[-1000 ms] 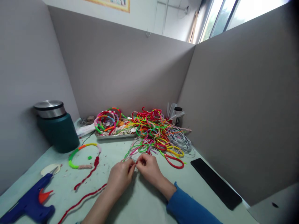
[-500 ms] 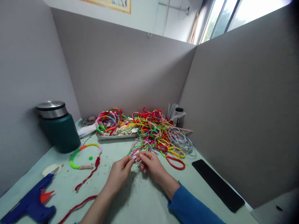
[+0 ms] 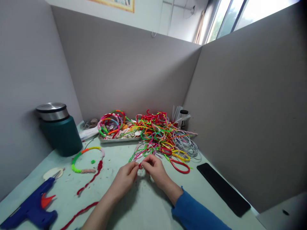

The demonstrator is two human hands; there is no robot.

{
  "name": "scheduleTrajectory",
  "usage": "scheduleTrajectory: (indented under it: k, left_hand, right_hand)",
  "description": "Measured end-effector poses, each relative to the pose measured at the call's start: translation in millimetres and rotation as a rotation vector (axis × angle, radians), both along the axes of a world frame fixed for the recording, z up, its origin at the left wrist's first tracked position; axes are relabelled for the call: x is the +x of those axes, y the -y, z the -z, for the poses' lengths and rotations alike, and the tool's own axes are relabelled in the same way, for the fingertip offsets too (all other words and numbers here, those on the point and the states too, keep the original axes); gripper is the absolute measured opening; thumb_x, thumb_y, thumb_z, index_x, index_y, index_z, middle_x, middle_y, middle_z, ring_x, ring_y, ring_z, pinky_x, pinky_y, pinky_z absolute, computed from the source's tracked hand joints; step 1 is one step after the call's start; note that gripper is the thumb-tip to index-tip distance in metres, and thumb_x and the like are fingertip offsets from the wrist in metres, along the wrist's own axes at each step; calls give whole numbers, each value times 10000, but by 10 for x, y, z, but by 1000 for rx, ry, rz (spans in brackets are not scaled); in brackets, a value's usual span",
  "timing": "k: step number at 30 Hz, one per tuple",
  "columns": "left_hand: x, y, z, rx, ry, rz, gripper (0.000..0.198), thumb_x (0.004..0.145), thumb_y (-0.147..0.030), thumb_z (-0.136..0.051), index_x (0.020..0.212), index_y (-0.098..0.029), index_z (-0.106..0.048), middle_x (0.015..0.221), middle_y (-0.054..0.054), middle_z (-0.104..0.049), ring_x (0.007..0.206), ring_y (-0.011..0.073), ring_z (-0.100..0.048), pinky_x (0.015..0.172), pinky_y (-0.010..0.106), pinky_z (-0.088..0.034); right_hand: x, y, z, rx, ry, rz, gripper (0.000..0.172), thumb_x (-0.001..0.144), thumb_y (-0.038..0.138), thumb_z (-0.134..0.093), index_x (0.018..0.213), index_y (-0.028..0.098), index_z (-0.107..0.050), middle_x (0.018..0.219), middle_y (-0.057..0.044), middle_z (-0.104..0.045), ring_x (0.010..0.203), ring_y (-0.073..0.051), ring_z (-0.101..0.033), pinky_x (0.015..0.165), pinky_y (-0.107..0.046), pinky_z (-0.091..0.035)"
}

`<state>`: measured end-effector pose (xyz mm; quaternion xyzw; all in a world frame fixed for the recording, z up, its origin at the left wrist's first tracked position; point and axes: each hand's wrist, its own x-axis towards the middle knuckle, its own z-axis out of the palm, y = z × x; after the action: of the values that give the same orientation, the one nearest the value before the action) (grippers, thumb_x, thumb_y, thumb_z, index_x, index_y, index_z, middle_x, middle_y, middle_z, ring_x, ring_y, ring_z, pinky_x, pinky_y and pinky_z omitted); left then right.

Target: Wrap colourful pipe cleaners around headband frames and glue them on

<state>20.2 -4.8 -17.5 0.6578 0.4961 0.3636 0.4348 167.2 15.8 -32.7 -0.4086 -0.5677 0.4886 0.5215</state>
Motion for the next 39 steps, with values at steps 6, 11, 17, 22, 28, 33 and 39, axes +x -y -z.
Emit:
scheduleTrajectory:
  k: [6,11,17,22,28,33,39]
  left_hand:
    - [-1,-10,-1,44,-56,-49,268,815,-370,-418,658,-178,-516,508,-39,-459,524,124,-425,536,235,-307]
    - [-32,-40,5,-171,211,47,312,779,-464,-480,724,-161,-528,454,-67,-408,417,78,-311,436,209,-217]
    - [-35,-7,-22,-305,294,103,351,750,-518,-511,746,-167,-529,445,-79,-401,354,51,-235,374,194,-141]
    - [-18,-2,-16,-264,235,124,315,787,-460,-466,769,-156,-547,461,-73,-401,368,59,-249,381,194,-168]
    - [-18,-6,-7,-48,73,94,250,801,-339,-465,640,-161,-536,504,-42,-453,485,96,-388,496,214,-294]
    - [-25,-14,13,-24,10,45,266,823,-350,-414,710,-156,-558,491,-45,-461,495,115,-413,512,226,-310]
    - [-34,-42,46,-19,-47,-80,310,830,-370,-379,615,-179,-493,463,-50,-425,463,116,-396,488,229,-288]
  right_hand:
    - [5,-9,-3,-33,-12,-1,113,718,255,-612,677,161,-563,535,57,-488,465,-75,-399,453,-200,-316]
    - [9,20,-57,-88,-112,-230,163,747,299,-615,828,159,-608,655,22,-573,491,-70,-432,469,-194,-343]
    - [41,14,-41,-61,-152,-273,195,741,343,-648,808,170,-589,612,33,-565,480,-69,-420,473,-196,-332]
    - [30,25,-51,-48,-125,-207,199,757,346,-628,730,168,-542,575,32,-552,468,-73,-402,462,-202,-305]
    - [7,12,-12,-22,-36,-96,175,759,309,-592,691,168,-514,525,54,-472,461,-78,-380,449,-205,-288]
    - [16,2,16,-7,20,-48,153,764,275,-566,677,169,-498,518,62,-441,469,-81,-373,453,-208,-283]
    - [-4,78,-39,100,118,-142,147,791,275,-554,702,169,-504,582,52,-442,522,-87,-392,490,-212,-305]
